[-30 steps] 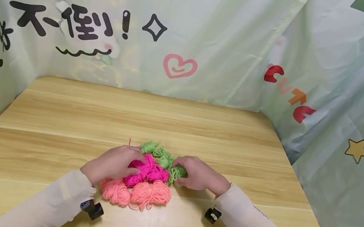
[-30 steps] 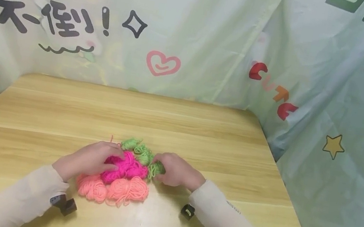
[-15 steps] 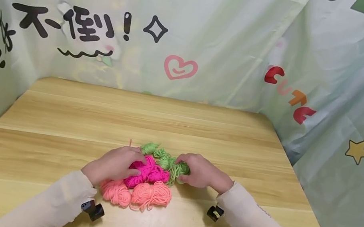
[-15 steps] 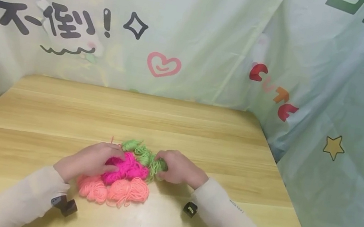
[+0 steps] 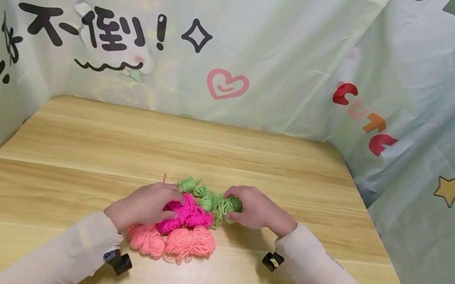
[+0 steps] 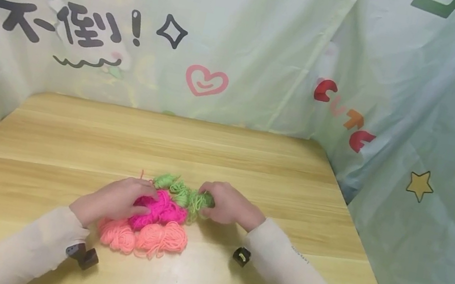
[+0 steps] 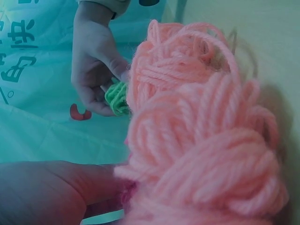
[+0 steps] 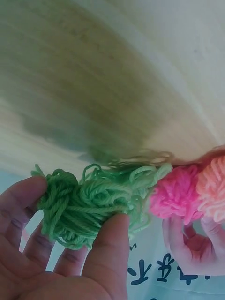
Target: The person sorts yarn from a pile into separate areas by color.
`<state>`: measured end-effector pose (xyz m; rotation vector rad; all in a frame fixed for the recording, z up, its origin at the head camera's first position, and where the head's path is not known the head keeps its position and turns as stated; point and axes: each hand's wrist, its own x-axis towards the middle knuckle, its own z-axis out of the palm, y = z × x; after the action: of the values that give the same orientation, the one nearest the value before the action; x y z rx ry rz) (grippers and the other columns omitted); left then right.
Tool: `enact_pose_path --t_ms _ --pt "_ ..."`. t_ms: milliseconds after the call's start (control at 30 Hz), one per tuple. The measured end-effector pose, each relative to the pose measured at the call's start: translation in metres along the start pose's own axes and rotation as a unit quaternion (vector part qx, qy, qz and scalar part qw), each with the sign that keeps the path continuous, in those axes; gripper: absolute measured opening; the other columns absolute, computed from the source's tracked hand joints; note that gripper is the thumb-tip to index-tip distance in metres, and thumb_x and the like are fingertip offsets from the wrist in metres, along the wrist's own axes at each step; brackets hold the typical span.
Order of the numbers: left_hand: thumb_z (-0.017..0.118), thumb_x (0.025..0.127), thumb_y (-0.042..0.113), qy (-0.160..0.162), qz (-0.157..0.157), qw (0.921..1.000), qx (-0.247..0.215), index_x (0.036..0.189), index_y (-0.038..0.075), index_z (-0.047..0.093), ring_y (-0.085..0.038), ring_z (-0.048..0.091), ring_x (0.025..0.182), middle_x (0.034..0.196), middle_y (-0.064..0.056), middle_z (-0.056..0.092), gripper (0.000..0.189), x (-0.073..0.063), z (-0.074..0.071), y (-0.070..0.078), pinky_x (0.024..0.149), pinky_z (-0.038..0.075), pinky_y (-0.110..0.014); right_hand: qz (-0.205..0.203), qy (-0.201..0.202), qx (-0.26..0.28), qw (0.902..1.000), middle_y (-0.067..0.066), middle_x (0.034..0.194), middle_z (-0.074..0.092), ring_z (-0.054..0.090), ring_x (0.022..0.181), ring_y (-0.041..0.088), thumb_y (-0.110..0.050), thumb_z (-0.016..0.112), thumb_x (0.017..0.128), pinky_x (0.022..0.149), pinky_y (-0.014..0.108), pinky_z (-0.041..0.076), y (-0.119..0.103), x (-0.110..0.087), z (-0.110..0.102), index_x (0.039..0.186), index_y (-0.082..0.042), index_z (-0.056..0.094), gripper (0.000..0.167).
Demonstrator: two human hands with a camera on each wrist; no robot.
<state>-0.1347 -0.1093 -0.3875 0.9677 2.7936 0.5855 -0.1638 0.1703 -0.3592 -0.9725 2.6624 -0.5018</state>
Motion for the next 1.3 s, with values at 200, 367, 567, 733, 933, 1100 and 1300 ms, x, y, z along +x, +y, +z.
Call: enact_pose_path --t_ms 200,367,567,733,933,1100,1300 --pt "0.074 0.087 0.017 0.001 0.008 1.0 0.003 0.111 0.007 0.069 -0.028 0.06 0.109 0.116 -0.009 0.066 0.027 0.001 0.0 0.0 0.093 0.049 -0.045 0.001 0.009 -0.002 1.0 0.008 0.114 0.065 0.059 0.11 0.028 -0.018 0.075 0.085 0.096 0.042 0.046 0.001 0.001 -0.006 0.118 -0.004 0.062 0.038" --pt "0.074 0.087 0.018 -0.001 0.007 1.0 0.004 0.111 0.008 0.069 -0.027 0.061 0.108 0.115 -0.008 0.066 0.027 0.001 0.0 -0.001 0.092 0.05 -0.044 0.003 0.014 -0.007 0.9999 0.006 0.109 0.066 0.06 0.105 0.024 -0.018 0.075 0.084 0.093 0.04 0.048 0.003 0.002 -0.011 0.117 -0.005 0.062 0.038" --pt "0.074 0.087 0.018 -0.001 0.007 1.0 0.003 0.111 0.008 0.07 -0.027 0.061 0.109 0.115 -0.008 0.066 0.027 0.001 0.0 -0.001 0.092 0.049 -0.044 0.004 0.021 -0.01 0.9997 0.002 0.101 0.065 0.06 0.094 0.018 -0.017 0.075 0.084 0.086 0.038 0.05 0.007 0.004 -0.016 0.115 -0.005 0.062 0.036" --pt "0.074 0.087 0.018 -0.002 0.012 0.9999 0.005 0.111 0.008 0.07 -0.027 0.061 0.108 0.114 -0.008 0.066 0.026 0.001 -0.001 0.0 0.091 0.05 -0.044 0.01 0.027 -0.019 0.9994 0.004 0.104 0.066 0.06 0.097 0.02 -0.019 0.076 0.084 0.088 0.04 0.049 0.012 0.005 -0.02 0.116 -0.006 0.062 0.037" --pt "0.074 0.087 0.018 -0.004 0.008 0.9999 0.005 0.111 0.009 0.07 -0.027 0.061 0.108 0.114 -0.007 0.066 0.026 0.001 -0.002 0.001 0.092 0.05 -0.044 0.013 0.033 -0.019 0.9992 0.007 0.109 0.066 0.061 0.103 0.024 -0.019 0.075 0.084 0.092 0.043 0.048 0.016 0.006 -0.024 0.118 -0.005 0.061 0.039" --pt "0.074 0.087 0.018 -0.003 0.009 0.9999 0.008 0.111 0.008 0.07 -0.027 0.061 0.109 0.115 -0.008 0.066 0.026 0.001 -0.002 0.001 0.092 0.05 -0.044 0.023 0.037 -0.016 0.9989 0.007 0.109 0.065 0.06 0.101 0.023 -0.018 0.075 0.084 0.092 0.043 0.048 0.02 0.007 -0.028 0.119 -0.004 0.061 0.04" --pt "0.075 0.086 0.018 -0.003 0.014 0.9999 0.01 0.109 0.008 0.07 -0.027 0.061 0.107 0.112 -0.007 0.066 0.025 0.001 -0.002 0.0 0.09 0.05 -0.044 0.028 0.037 -0.011 0.9989 0.006 0.105 0.065 0.059 0.094 0.02 -0.017 0.075 0.083 0.087 0.043 0.049 0.025 0.008 -0.031 0.119 -0.004 0.061 0.04"
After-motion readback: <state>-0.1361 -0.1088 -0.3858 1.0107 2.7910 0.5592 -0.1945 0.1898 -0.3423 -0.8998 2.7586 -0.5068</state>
